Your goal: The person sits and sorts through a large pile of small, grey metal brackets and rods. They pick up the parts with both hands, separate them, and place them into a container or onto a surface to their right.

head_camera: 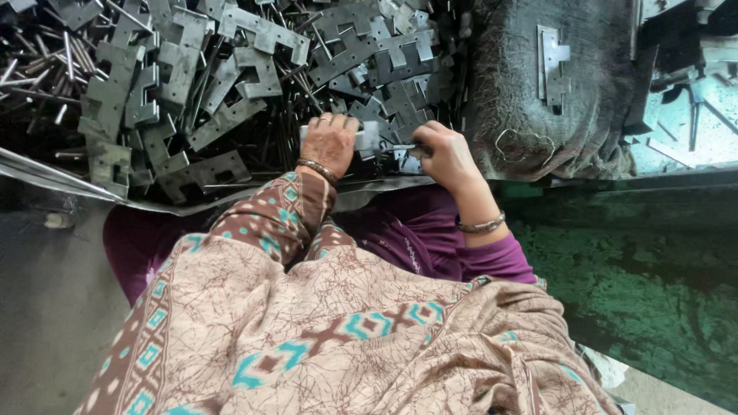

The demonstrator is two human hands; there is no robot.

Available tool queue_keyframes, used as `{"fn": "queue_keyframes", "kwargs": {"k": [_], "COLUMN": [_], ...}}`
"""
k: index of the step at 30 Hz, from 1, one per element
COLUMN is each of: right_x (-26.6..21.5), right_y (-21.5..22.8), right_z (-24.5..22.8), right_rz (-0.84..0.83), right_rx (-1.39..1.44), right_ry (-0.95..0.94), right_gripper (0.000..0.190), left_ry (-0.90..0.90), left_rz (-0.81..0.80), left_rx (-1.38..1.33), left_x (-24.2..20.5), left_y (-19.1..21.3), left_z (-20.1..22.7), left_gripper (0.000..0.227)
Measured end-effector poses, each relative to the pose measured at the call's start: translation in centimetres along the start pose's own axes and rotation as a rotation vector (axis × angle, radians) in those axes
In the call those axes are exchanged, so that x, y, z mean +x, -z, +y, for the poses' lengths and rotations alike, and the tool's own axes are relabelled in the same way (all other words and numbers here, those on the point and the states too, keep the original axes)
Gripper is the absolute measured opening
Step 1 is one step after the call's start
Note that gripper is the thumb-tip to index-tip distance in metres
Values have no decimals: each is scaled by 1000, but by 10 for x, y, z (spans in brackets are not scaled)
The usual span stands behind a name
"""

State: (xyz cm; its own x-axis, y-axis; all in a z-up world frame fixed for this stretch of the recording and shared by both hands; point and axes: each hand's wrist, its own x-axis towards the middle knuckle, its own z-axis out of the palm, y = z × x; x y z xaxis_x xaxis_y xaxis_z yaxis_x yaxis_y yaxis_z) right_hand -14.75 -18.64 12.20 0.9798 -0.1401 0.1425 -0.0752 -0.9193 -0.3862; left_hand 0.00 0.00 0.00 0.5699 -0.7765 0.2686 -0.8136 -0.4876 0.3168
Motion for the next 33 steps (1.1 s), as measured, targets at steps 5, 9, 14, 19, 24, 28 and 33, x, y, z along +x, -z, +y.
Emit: {"fn": "queue_keyframes", "kwargs": {"k": [5, 9, 14, 19, 24, 28, 33], "right_x": [-18, -18, -2, 3, -6, -7, 2], "right_y": [1, -10, -33, -50, -58, -52, -24], "right_z": [5, 34, 20, -53, -106, -95, -34], "right_rz": [256, 562, 284, 98, -197, -7, -3], "right_rx": [539, 1453, 1716, 854, 425, 404, 1612], "right_ry": [-144, -507, -615, -270, 83, 202, -445], "right_gripper": [26, 24, 51, 62, 70, 57, 54], "left_ry": [-87, 232, 780, 895, 750, 448, 196], "left_rz": [172, 341, 262, 84, 5, -79, -100], "left_rx": [-198, -1214, -2195, -2458, -2481, -2032, -1035], "left_x": [-9, -16, -26, -51, -62, -56, -47], "left_y": [12, 1, 18, 33, 4, 26, 100], "left_z": [6, 2, -22, 7, 11, 15, -25], "left_gripper": [36, 26, 31, 34, 39, 55, 85]}}
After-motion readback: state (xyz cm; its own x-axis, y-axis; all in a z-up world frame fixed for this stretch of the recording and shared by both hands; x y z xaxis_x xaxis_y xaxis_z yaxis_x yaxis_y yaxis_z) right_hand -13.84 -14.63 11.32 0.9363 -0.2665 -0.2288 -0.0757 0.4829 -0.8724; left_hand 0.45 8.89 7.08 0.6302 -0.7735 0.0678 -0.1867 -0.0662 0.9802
